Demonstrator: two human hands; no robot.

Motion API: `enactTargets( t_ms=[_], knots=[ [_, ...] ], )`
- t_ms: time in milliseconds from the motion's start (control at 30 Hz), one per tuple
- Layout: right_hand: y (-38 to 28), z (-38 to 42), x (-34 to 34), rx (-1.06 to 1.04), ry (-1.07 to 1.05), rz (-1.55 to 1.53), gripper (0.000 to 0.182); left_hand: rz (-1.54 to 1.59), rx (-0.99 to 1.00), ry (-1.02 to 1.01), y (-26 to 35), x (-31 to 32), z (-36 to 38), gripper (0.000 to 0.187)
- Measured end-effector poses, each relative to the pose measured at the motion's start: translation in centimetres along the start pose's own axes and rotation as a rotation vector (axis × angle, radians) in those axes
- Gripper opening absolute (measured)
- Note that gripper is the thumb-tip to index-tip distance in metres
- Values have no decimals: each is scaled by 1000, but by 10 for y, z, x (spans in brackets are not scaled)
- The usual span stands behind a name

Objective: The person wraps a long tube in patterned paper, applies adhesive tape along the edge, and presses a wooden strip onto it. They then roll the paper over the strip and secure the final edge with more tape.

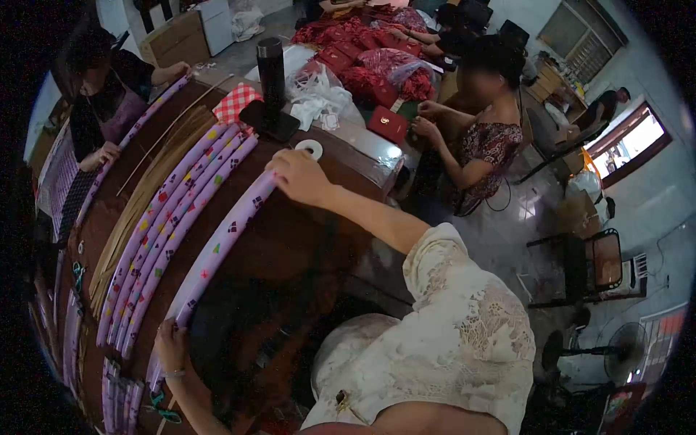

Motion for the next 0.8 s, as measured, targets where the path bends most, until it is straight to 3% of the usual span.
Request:
enactTargets(
  t_ms=[100, 200, 267, 367, 433, 467, 533, 600, 700, 733, 800],
  knots=[
    [64, 9, 8, 190, -73, 207, 36, -8, -3, -9, -3, 2, 1, 32],
    [84, 13, 21, 175, -245, 165, 42, -14, 13, 3, -7, 3, 2, 31],
    [87, 11, 25, 152, -237, 174, 45, -16, 34, 20, -6, 2, 4, 31],
    [98, 11, 28, 286, -193, 55, 44, -15, 15, 18, -3, 2, 1, 31],
    [103, 14, 31, 146, -32, 132, 43, -82, 9, 9, -1, 2, 2, 31],
    [103, 11, 32, 216, -173, 46, 40, -55, -25, 6, 4, 0, 1, 32],
    [94, 17, 23, 141, 0, 115, 35, -8, -46, 12, 7, 0, 2, 32],
    [106, 24, 32, 212, -38, 142, 33, 17, -24, 34, 7, -2, 3, 31],
    [99, 23, 20, 87, -9, 303, 30, -4, -25, 36, 9, -3, 0, 31],
    [107, 25, 19, 138, 1, 318, 34, -5, 15, 35, 12, -3, -1, 32],
    [131, 29, 17, 406, 159, -146, 33, -2, -41, 44, 15, -7, -1, 32]
  ],
)
Point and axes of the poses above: each hand's wrist, its own z-axis away from the middle knuckle, its own x-axis out of the palm, y = z × x, the point moved 6 cm from there along -z, towards the middle knuckle, and after that the axes turned 8 degrees about z, right-handed, at the moved point
